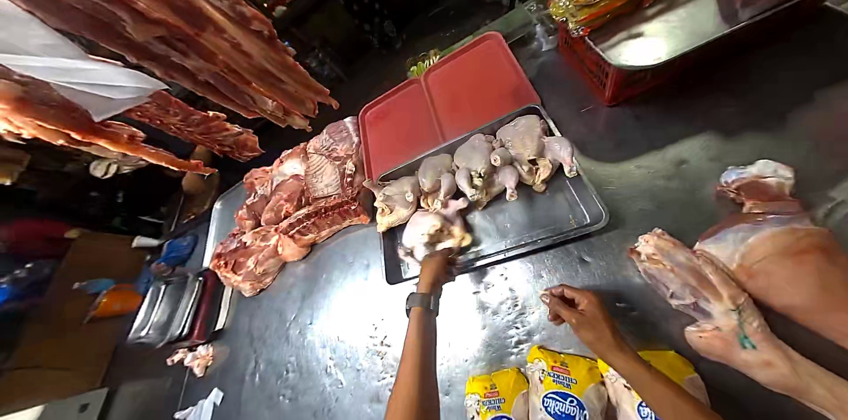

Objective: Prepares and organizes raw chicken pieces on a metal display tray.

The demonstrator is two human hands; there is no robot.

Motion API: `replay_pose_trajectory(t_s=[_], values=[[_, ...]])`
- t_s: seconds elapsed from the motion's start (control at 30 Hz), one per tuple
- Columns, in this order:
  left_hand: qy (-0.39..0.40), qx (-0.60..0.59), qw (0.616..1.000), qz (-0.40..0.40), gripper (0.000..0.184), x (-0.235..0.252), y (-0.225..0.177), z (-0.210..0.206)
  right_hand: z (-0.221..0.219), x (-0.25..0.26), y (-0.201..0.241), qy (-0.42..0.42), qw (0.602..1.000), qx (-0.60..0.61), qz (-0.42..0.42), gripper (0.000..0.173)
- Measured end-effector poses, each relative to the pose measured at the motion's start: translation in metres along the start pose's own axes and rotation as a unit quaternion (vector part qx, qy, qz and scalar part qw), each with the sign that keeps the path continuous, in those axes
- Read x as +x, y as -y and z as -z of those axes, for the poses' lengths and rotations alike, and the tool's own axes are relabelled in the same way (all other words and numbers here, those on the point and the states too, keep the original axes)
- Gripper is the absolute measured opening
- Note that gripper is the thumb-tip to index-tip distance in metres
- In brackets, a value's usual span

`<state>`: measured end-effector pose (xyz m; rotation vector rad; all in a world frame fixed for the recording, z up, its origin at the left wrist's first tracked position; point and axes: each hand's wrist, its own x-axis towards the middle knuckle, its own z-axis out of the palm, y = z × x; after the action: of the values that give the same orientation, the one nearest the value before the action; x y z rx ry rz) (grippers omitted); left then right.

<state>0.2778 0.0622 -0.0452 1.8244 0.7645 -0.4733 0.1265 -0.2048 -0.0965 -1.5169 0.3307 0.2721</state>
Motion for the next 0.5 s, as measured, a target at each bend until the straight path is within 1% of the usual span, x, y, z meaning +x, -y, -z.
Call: replay_pose_trajectory(t_s=[0.03,0.07,0.1,0.13,0.17,0.2,0.23,0.3,0.33,0.37,0.43,0.5], values=[[0.031,-0.011,0.999,-0.019,0.030,-0.014,-0.002,-0.010,0.000,0.008,0.005,-0.002,1.000,0.004,0.006,0.016],[0.025,0.024,0.998,-0.058,0.030,-0.022,-0.002,-0.013,0.002,0.016,0.011,-0.005,1.000,0.005,0.015,0.017],[-0.015,0.088,0.990,-0.111,0.033,-0.024,0.003,-0.010,0.006,0.022,0.016,-0.011,1.000,0.009,0.028,0.017],[-0.067,0.153,0.974,-0.152,0.038,-0.024,0.010,-0.004,0.014,0.024,0.021,-0.017,0.999,0.013,0.036,0.017],[-0.119,0.192,0.957,-0.180,0.041,-0.023,0.016,0.002,0.023,0.026,0.026,-0.023,0.999,0.016,0.042,0.018],[-0.159,0.211,0.944,-0.200,0.047,-0.020,0.020,0.009,0.032,0.028,0.030,-0.029,0.998,0.020,0.045,0.018],[-0.172,0.215,0.939,-0.208,0.057,-0.014,0.023,0.017,0.042,0.028,0.033,-0.038,0.998,0.023,0.044,0.019],[-0.141,0.178,0.955,-0.192,0.085,0.006,0.030,0.022,0.066,0.018,0.028,-0.065,0.997,0.026,0.037,0.019],[-0.111,0.156,0.966,-0.174,0.098,0.017,0.029,0.020,0.079,0.014,0.022,-0.082,0.995,0.027,0.045,0.019],[-0.082,0.157,0.970,-0.164,0.108,0.026,0.023,0.017,0.091,0.009,0.017,-0.094,0.994,0.026,0.053,0.019],[-0.031,0.198,0.964,-0.173,0.120,0.039,0.002,0.007,0.110,-0.004,0.009,-0.113,0.992,0.015,0.050,0.021],[-0.001,0.255,0.948,-0.192,0.125,0.054,-0.010,-0.007,0.123,-0.024,0.003,-0.128,0.991,0.004,0.026,0.021]])
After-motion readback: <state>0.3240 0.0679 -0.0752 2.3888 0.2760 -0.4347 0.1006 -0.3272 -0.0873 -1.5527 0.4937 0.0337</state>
